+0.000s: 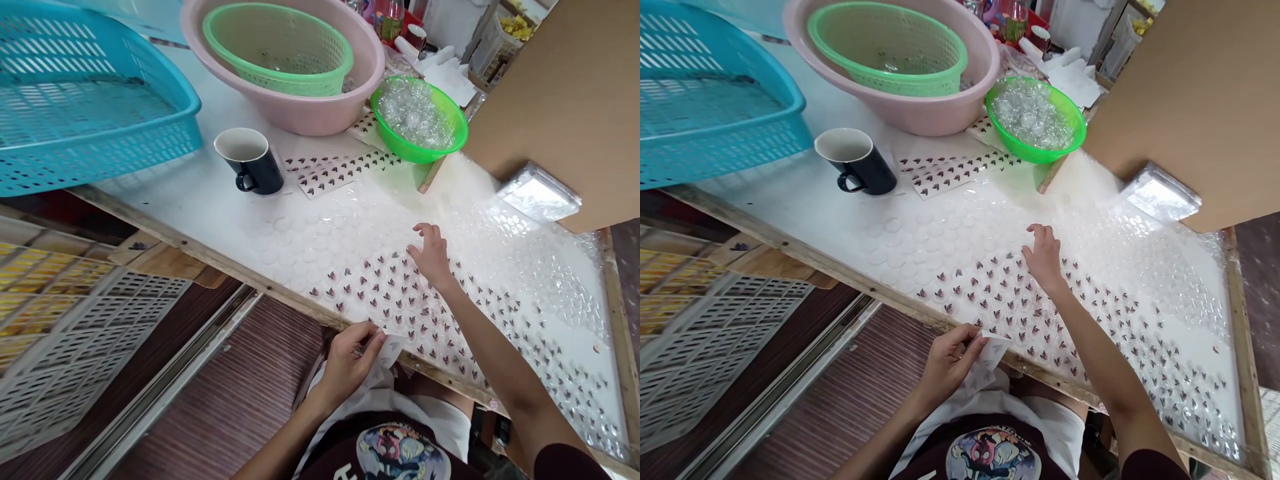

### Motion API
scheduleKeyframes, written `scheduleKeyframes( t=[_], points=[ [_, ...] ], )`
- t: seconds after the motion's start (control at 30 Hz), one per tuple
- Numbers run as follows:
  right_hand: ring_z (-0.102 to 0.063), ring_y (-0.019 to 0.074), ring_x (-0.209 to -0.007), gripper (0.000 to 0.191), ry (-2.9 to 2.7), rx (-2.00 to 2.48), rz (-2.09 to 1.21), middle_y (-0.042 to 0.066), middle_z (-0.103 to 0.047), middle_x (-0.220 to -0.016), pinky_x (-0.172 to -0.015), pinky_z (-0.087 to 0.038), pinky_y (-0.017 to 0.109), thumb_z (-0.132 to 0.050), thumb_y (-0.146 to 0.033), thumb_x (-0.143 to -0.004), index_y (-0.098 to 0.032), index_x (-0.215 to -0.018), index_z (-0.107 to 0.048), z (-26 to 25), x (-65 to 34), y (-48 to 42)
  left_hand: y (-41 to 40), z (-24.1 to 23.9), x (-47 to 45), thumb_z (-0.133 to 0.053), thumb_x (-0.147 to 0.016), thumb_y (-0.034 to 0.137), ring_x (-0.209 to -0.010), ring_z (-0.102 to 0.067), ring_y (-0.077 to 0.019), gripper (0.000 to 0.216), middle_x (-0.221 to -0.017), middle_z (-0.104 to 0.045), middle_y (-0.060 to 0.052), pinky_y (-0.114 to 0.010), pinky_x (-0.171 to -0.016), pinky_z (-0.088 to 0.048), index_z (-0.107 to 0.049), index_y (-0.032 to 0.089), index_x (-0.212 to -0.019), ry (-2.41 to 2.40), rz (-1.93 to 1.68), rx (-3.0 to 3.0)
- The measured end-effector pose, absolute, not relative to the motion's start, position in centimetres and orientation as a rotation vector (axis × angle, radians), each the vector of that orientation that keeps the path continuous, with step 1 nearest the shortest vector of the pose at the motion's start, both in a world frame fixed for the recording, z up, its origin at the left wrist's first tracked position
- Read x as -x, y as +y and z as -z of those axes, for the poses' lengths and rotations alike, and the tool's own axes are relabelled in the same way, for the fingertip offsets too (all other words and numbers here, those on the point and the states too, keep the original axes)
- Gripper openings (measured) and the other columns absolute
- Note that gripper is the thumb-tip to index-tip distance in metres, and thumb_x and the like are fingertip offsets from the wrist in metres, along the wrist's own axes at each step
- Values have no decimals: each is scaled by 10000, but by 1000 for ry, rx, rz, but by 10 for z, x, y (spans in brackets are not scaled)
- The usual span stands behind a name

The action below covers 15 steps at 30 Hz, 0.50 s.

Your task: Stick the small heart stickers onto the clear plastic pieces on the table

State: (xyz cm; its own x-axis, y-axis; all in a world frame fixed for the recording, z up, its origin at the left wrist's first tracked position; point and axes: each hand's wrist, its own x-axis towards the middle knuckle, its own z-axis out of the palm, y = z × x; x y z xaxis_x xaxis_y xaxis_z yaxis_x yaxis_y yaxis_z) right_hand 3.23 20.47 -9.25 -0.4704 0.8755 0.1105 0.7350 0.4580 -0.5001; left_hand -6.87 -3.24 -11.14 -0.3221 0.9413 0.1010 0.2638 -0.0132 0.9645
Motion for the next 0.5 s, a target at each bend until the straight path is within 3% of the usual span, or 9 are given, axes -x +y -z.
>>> scheduleKeyframes(
  t=[0.1, 0.23, 0.5],
  points=[
    [-565, 203, -847, 135, -2260, 1365, -745, 77, -618, -1014, -901, -408, 415, -536, -306, -847, -214, -937, -578, 88, -31, 208, -33, 112, 69, -528, -929, 287, -562, -502, -118, 259, -610, -545, 12, -218, -537, -374, -561, 179, -696, 1643, -1355, -1278],
    [-541, 169, -690, 147, -2134, 1355, -1136, 33, -632, -759, -700, -451, 326, -593, -350, -796, -206, -774, -613, 89, -25, 214, -33, 113, 69, -527, -925, 294, -569, -516, -124, 255, -608, -556, 7, -220, -536, -379, -573, 179, -702, 1670, -1347, -1290],
    [-562, 162, -678, 82, -2177, 1404, -1180, 29, -650, -741, -656, -437, 303, -605, -262, -772, -199, -728, -632, 97, -16, 217, -32, 114, 69, -532, -923, 274, -546, -506, -117, 243, -612, -565, 8, -219, -542, -380, -577, 178, -705, 1664, -1372, -1330]
  ],
)
